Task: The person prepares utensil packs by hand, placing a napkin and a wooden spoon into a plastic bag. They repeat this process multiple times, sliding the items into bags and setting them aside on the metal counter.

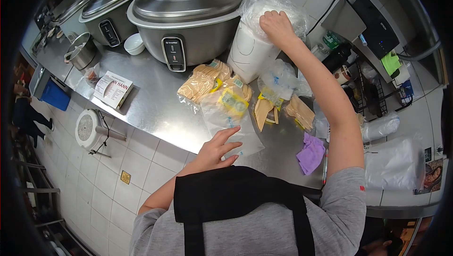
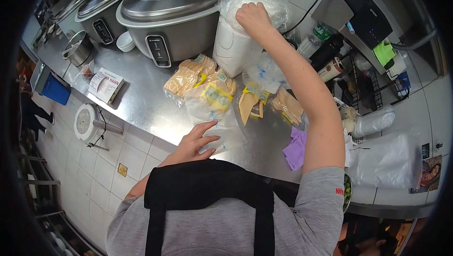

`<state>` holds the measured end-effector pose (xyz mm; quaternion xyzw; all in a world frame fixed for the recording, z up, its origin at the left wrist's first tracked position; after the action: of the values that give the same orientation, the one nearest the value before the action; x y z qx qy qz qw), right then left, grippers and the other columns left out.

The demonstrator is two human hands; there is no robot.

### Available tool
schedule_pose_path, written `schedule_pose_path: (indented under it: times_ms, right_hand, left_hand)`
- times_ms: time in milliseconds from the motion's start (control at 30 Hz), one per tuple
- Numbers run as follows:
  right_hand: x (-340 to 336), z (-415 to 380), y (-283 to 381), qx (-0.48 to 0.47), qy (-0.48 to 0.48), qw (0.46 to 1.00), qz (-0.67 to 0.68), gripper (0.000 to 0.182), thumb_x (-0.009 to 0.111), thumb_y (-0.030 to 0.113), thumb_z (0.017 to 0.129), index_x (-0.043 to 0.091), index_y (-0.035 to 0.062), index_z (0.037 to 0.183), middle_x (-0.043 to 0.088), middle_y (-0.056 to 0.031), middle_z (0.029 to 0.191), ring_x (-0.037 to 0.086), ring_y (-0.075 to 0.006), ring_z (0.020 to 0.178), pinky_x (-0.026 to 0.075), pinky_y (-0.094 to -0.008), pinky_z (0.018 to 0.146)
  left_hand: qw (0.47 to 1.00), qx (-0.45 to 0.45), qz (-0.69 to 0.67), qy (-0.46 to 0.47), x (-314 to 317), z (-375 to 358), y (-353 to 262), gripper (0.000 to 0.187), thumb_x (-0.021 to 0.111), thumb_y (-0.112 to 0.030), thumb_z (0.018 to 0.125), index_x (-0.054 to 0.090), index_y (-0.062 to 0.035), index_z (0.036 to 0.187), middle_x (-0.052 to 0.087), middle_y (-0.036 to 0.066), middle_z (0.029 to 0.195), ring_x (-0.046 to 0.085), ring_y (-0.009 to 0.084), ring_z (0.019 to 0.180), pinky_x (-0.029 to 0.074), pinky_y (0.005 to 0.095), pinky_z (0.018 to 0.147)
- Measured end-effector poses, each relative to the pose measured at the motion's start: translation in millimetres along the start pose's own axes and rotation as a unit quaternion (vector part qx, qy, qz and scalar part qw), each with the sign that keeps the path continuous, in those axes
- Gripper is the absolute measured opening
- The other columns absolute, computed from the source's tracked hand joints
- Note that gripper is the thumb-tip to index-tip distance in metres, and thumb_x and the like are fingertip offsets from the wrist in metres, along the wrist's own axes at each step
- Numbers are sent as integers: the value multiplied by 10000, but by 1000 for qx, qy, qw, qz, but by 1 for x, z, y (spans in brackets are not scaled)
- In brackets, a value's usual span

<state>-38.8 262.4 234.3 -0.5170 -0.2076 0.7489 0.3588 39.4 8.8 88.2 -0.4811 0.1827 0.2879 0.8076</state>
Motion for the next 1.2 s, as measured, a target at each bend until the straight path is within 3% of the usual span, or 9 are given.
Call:
schedule_pose_path:
  times_ms: [400,600,700,867,967,1033,1133,1167,1200]
  right_hand:
    - [-17,-3,-35,82,-39,981,172,88,545,64,645,499,19,705,546,-138,760,544,-308,760,442,-408,645]
    - [9,-10,-9,-12,-23,983,181,485,641,65,599,476,2,1051,468,-181,1128,424,-329,1072,339,-387,923]
    - [-5,-1,-8,-12,-80,979,187,217,521,-59,614,454,7,810,467,-148,840,459,-323,845,371,-397,703]
    - [13,2,-34,54,-15,971,231,186,496,-49,675,458,1,850,503,-166,827,484,-351,827,388,-408,709]
    - [15,-1,-80,62,-103,953,278,190,495,-38,723,495,7,907,547,-149,834,537,-303,795,413,-363,718]
    - [4,-16,-133,226,-136,872,412,181,511,-16,766,531,-6,946,581,-102,846,556,-195,776,424,-282,719]
    - [-61,-89,-128,323,-393,614,603,160,545,10,789,545,-16,947,576,-43,808,541,-114,714,426,-214,670]
    - [-64,-107,-108,333,-425,466,701,128,550,-10,773,540,17,898,568,-30,755,530,-92,666,421,-205,576]
    - [-69,-116,-81,348,-383,427,741,112,555,-20,758,524,47,842,557,-19,728,512,-68,634,396,-195,491]
  left_hand:
    - [999,-7,-8,-31,2,-15,9,362,628,-119,690,541,-62,1037,373,138,1281,435,317,1090,434,360,834]
    - [998,9,-38,-47,4,-25,8,381,601,-97,700,511,-47,1067,306,168,1303,378,326,1138,432,383,827]
    - [997,-4,-27,-73,1,-31,10,349,591,-91,703,515,-36,1039,311,176,1290,378,322,1133,438,384,809]
    - [997,-1,-47,-65,8,-36,4,310,583,-87,711,517,-33,1009,318,174,1282,381,318,1126,446,389,783]
    - [996,-10,-53,-67,6,-41,4,299,582,-87,718,521,-43,1008,319,169,1289,376,318,1133,427,386,820]
    - [994,-34,-33,-100,0,-43,11,305,575,-84,726,523,-57,1026,315,162,1300,374,312,1138,392,381,875]
    - [983,-85,-58,-150,-21,-39,23,331,557,-80,749,529,-82,1079,374,138,1277,402,284,1140,375,366,895]
    - [971,-134,-113,-165,-30,-35,27,329,553,-74,754,532,-84,1082,386,126,1273,414,264,1135,391,351,874]
    - [954,-184,-164,-171,-37,-31,33,328,549,-67,759,535,-85,1086,398,114,1268,425,244,1130,406,335,854]
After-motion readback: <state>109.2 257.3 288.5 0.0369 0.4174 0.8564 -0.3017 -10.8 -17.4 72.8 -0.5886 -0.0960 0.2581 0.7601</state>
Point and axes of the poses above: each hand's wrist, its own z-axis towards the middle knuckle, its own x-axis out of the palm, y = z × x, the point moved 9 cm from there along z, towards the middle knuckle
